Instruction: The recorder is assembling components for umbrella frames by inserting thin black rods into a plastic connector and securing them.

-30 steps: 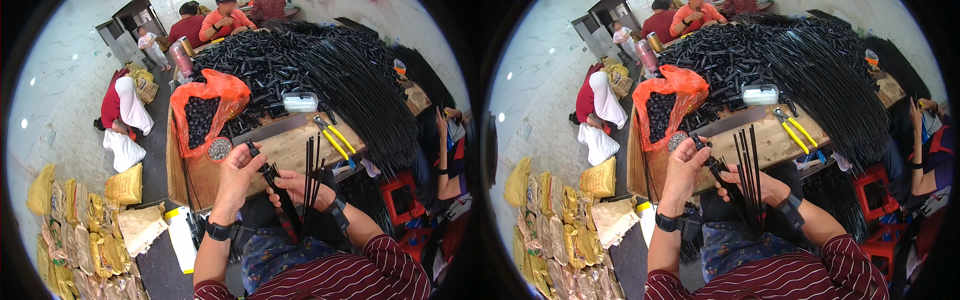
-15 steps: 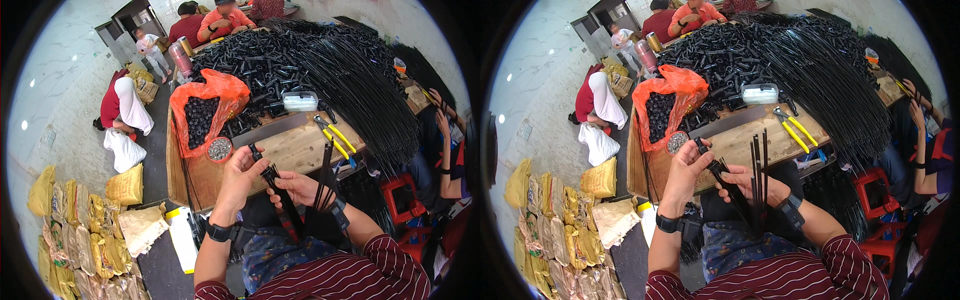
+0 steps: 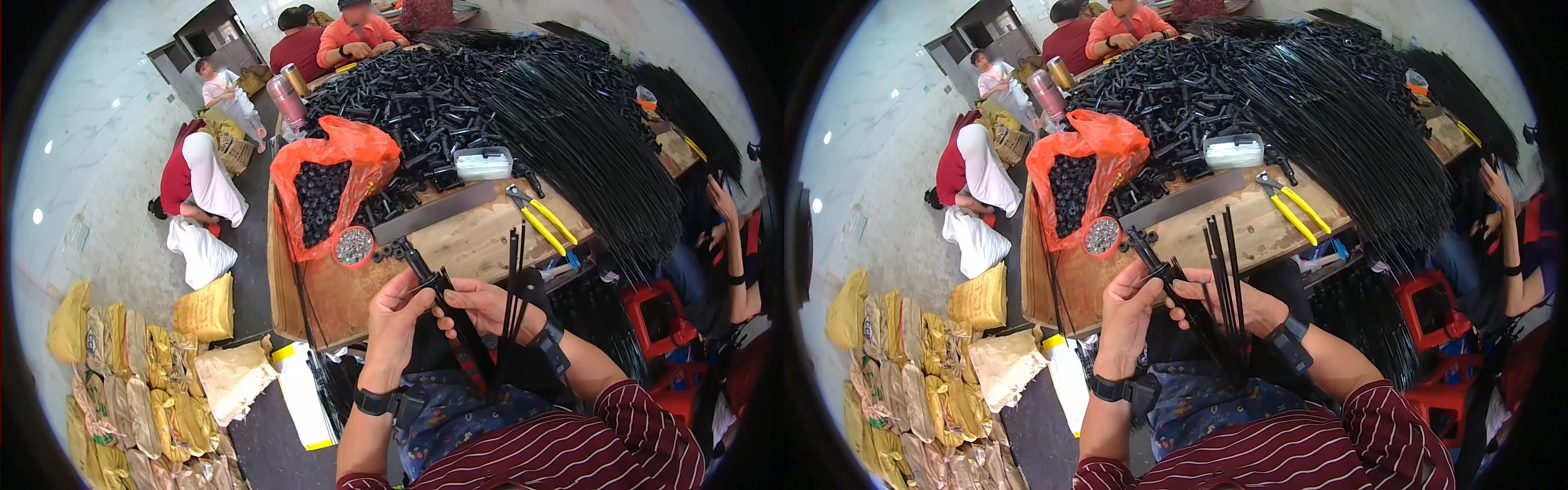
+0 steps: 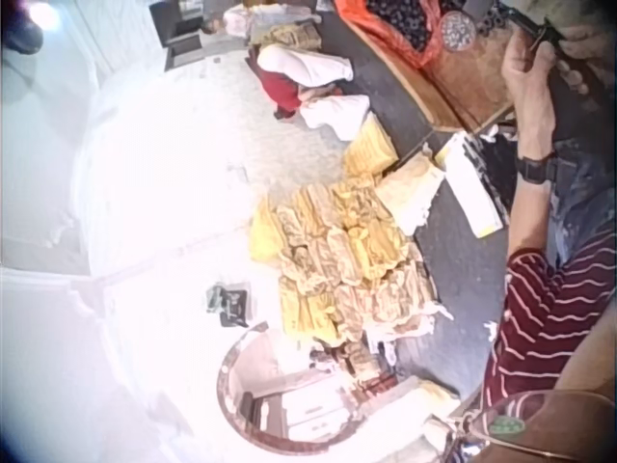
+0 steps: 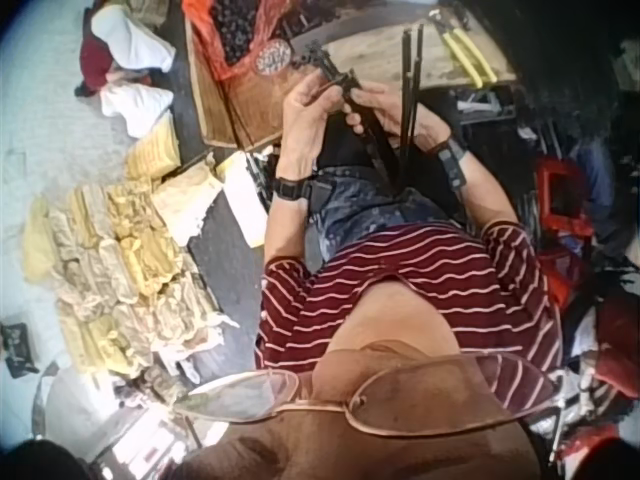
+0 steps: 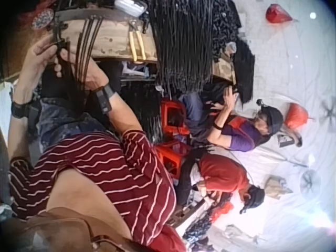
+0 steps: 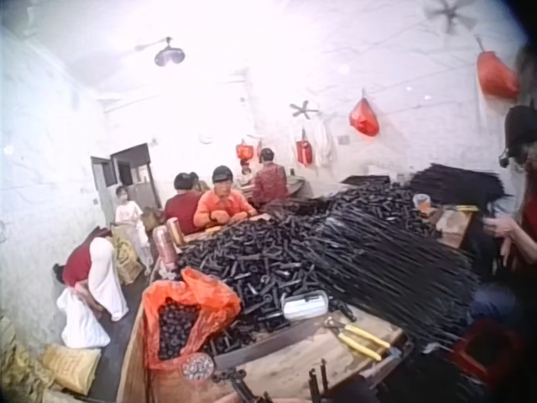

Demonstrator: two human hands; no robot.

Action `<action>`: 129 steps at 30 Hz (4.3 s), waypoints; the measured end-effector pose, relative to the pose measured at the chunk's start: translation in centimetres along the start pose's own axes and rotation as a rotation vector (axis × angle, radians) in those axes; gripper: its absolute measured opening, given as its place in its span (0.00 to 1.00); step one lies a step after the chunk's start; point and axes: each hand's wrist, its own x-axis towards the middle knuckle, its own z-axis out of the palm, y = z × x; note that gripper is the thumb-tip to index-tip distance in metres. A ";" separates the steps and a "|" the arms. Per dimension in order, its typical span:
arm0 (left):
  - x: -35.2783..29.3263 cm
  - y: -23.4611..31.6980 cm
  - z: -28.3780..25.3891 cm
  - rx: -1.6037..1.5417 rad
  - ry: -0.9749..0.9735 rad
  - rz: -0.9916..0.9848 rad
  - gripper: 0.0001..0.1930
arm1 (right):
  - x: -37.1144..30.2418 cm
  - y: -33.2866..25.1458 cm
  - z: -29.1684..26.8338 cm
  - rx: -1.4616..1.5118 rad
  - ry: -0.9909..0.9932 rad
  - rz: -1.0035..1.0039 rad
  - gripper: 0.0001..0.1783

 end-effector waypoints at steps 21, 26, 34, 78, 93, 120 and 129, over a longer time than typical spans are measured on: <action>-0.8 -0.5 1.5 -0.035 0.043 0.060 0.16 | -0.8 -0.2 0.8 -0.101 -0.016 -0.077 0.13; -0.7 -0.6 1.9 0.121 0.149 0.156 0.17 | -0.3 0.2 0.6 -0.103 -0.054 -0.082 0.13; -0.6 -0.3 2.1 0.178 0.179 0.130 0.16 | 0.0 0.7 0.0 -0.079 -0.038 -0.098 0.13; 1.5 1.4 2.9 0.446 0.171 -0.042 0.16 | 1.9 3.0 2.1 -0.442 0.423 -0.636 0.24; 2.3 2.3 2.3 0.217 0.049 0.209 0.15 | 3.0 0.4 3.1 -0.444 0.292 -0.557 0.06; 2.0 2.6 -3.8 -0.094 -0.086 0.110 0.18 | 6.0 2.0 3.7 -0.392 0.147 -0.455 0.07; 1.8 0.1 -2.0 0.148 0.269 0.318 0.11 | 5.2 3.5 3.4 -0.679 0.450 -0.660 0.06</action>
